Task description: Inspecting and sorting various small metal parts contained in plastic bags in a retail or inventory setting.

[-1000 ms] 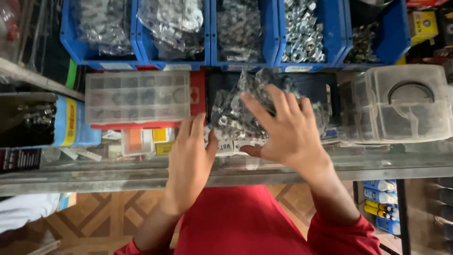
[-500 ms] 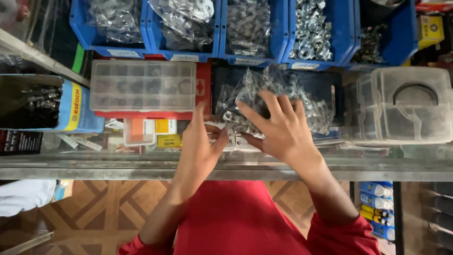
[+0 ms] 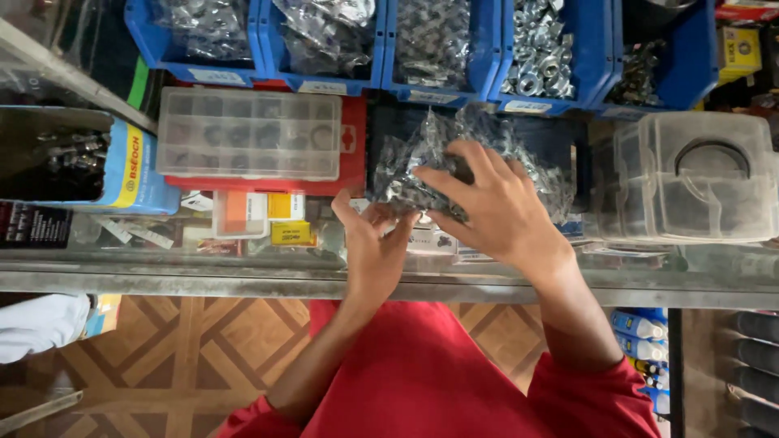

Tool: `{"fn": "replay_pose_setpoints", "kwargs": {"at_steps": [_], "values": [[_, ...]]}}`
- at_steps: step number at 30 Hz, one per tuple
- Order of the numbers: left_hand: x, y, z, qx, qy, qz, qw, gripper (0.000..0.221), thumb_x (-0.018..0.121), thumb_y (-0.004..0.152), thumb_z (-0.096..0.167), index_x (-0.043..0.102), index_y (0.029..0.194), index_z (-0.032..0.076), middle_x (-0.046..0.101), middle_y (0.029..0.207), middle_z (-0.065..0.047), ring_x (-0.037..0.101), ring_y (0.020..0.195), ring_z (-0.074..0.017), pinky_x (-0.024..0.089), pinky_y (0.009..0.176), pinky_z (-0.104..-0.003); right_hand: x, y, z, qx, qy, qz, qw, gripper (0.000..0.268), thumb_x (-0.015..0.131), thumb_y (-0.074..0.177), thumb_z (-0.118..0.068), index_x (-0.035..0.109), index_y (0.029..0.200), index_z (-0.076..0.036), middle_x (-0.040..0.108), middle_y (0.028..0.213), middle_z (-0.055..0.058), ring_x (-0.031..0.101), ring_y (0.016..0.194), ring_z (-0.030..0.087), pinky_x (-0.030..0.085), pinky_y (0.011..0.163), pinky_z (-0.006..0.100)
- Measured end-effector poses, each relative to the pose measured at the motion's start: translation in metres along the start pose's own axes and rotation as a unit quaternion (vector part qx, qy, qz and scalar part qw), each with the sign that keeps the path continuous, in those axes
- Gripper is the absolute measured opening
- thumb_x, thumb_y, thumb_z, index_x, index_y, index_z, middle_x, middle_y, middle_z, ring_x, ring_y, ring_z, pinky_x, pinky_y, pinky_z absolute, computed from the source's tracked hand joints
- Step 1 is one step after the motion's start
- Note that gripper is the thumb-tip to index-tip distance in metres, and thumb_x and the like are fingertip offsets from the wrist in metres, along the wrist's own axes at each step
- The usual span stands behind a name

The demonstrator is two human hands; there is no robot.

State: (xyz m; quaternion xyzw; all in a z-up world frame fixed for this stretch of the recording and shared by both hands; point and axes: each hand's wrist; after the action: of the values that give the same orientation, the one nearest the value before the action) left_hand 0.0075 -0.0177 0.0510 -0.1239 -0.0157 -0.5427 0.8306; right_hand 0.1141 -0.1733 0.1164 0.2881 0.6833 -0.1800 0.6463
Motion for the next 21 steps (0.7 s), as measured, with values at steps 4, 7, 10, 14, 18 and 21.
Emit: {"fn": "replay_pose_setpoints", "kwargs": {"at_steps": [4, 7, 10, 14, 18, 21], "values": [[-0.007, -0.007, -0.014, 0.007, -0.061, -0.017, 0.998, 0.077, 0.067, 0.094, -0.004, 0.008, 0.142, 0.009, 0.046, 0.092, -0.006, 0.063, 0.089, -0.0170, 0.057, 0.075, -0.030, 0.023, -0.002, 0.012, -0.012, -0.022, 0.082, 0.996, 0.052, 0.082, 0.076, -0.043, 0.070, 0.125, -0.032, 0.057, 0.125, 0.003, 0.070, 0.105, 0.030, 0.059, 0.076, 0.049], [-0.017, -0.013, -0.023, 0.002, -0.080, -0.029, 0.996, 0.071, 0.065, 0.091, -0.008, 0.013, 0.135, 0.010, 0.041, 0.092, -0.006, 0.061, 0.090, -0.0192, 0.063, 0.077, -0.038, 0.034, -0.001, 0.014, -0.026, -0.038, 0.145, 0.988, 0.047, 0.082, 0.075, -0.043, 0.073, 0.119, -0.031, 0.061, 0.119, 0.002, 0.073, 0.098, 0.028, 0.060, 0.074, 0.045], [-0.028, -0.017, -0.025, -0.025, -0.078, -0.022, 0.996, 0.064, 0.066, 0.086, -0.010, 0.024, 0.131, 0.006, 0.042, 0.095, -0.010, 0.062, 0.093, -0.0239, 0.067, 0.080, -0.048, 0.036, 0.000, 0.013, -0.031, -0.050, 0.183, 0.981, 0.041, 0.079, 0.076, -0.044, 0.074, 0.115, -0.031, 0.063, 0.115, 0.000, 0.075, 0.093, 0.025, 0.060, 0.071, 0.041], [-0.043, -0.026, -0.011, -0.033, 0.075, 0.008, 0.997, 0.020, 0.076, 0.078, 0.004, 0.070, 0.097, 0.000, 0.066, 0.074, -0.020, 0.069, 0.071, -0.0229, 0.054, 0.052, -0.042, 0.037, 0.002, 0.013, -0.047, -0.080, 0.217, 0.972, 0.040, 0.078, 0.076, -0.048, 0.073, 0.112, -0.031, 0.064, 0.113, -0.001, 0.075, 0.091, 0.023, 0.059, 0.068, 0.036], [-0.075, -0.032, -0.008, -0.053, 0.018, 0.052, 0.997, 0.022, 0.078, 0.085, 0.001, 0.070, 0.105, -0.003, 0.070, 0.086, -0.015, 0.069, 0.079, -0.0202, 0.062, 0.071, -0.034, 0.027, 0.002, 0.006, -0.038, -0.061, 0.217, 0.974, 0.040, 0.081, 0.070, -0.039, 0.074, 0.109, -0.029, 0.064, 0.112, 0.001, 0.073, 0.089, 0.024, 0.057, 0.068, 0.036], [-0.086, -0.036, 0.012, 0.025, 0.014, 0.043, 0.999, 0.015, 0.071, 0.094, 0.004, 0.075, 0.107, 0.000, 0.077, 0.090, -0.014, 0.069, 0.087, -0.0160, 0.064, 0.079, -0.036, 0.024, 0.001, 0.002, -0.040, -0.024, 0.211, 0.976, 0.042, 0.084, 0.070, -0.035, 0.075, 0.110, -0.028, 0.065, 0.113, 0.002, 0.073, 0.092, 0.026, 0.056, 0.068, 0.037]]}}
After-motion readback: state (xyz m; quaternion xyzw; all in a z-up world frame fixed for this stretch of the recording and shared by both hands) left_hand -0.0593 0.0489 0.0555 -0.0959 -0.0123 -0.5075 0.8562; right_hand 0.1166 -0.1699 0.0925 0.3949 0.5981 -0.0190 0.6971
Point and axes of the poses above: each hand's wrist, its own y-axis towards the middle knuckle, its own x-axis out of the palm, z = x × y
